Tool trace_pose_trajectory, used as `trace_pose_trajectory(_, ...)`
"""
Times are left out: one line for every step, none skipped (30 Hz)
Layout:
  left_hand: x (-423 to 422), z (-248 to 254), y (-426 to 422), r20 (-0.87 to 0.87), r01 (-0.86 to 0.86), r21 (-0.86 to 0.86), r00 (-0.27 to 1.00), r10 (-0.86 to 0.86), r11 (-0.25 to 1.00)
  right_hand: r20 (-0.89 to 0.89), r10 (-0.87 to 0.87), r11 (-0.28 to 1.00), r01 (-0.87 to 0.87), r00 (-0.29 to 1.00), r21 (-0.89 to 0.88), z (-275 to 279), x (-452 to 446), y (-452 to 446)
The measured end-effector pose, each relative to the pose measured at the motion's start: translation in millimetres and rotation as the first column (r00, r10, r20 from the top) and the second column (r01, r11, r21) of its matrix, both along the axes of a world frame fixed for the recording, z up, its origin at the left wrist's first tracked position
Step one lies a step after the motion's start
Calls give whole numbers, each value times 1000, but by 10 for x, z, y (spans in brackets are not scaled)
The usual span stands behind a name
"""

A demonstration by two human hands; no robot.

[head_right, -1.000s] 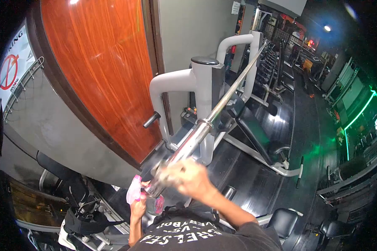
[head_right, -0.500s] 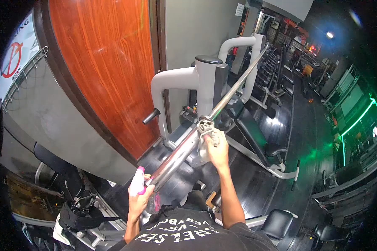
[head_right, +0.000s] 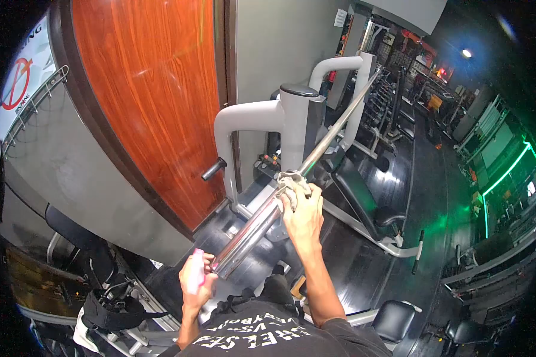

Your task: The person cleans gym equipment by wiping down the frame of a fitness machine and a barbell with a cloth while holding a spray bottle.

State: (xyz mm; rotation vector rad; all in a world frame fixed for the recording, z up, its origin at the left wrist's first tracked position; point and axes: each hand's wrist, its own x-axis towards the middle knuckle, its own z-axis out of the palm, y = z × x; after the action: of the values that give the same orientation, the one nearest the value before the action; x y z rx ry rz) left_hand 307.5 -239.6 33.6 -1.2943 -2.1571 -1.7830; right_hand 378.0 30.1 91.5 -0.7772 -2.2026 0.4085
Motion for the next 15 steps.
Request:
trace_pose_trajectory(14,-55,3,2,2,1,1000,-2,1000,52,-45,995,49,998,-88,44,19,-99)
trace_pose_trajectory(40,-125,8,212,-6,120,977,-20,993,62,-24,992,31,998,-123,44,45,-182)
trace_pose_trajectory(64,-172,11,409,-39,234,910,-62,971,51,14,988,-6,999,-153,78,66,-311)
trace_pose_trajectory(60,-173,-14,383,-19,211,921,-65,977,30,153,984,-149,988,-100,99,123,-441)
trace_pose_trajectory(43,-218,-27,385,-21,215,921,-65,976,16,305,952,-305,952,-34,74,162,-578)
trace_pose_trajectory(23,-286,-38,458,-41,266,884,-89,963,104,429,901,-433,897,21,106,210,-735)
trace_pose_trajectory(4,-332,-51,526,-64,313,842,-117,948,149,540,834,-550,828,37,121,250,-864)
trace_pose_trajectory(-20,-358,-67,530,-67,315,840,-117,947,167,593,796,-605,788,25,163,278,-893)
trace_pose_trajectory(-36,-341,-63,529,-64,313,840,-118,948,181,643,756,-655,745,11,182,285,-910)
trace_pose_trajectory(-55,-311,-67,528,-63,343,838,-137,937,119,681,729,-684,722,-22,118,275,-736)
trace_pose_trajectory(-72,-287,-81,528,-63,371,835,-155,926,140,643,752,-655,753,72,111,265,-501)
trace_pose_trajectory(-93,-280,-95,507,-50,361,848,-152,931,107,524,847,-530,845,40,91,200,-329)
trace_pose_trajectory(-99,-261,-108,511,-53,357,847,-148,933,36,469,868,-468,883,165,37,117,-8)
trace_pose_trajectory(-103,-234,-114,497,-28,342,854,-156,939,-29,319,944,-315,947,95,64,91,170)
trace_pose_trajectory(-99,-201,-115,483,-4,328,860,-164,945,-110,79,972,-101,991,-212,68,34,235)
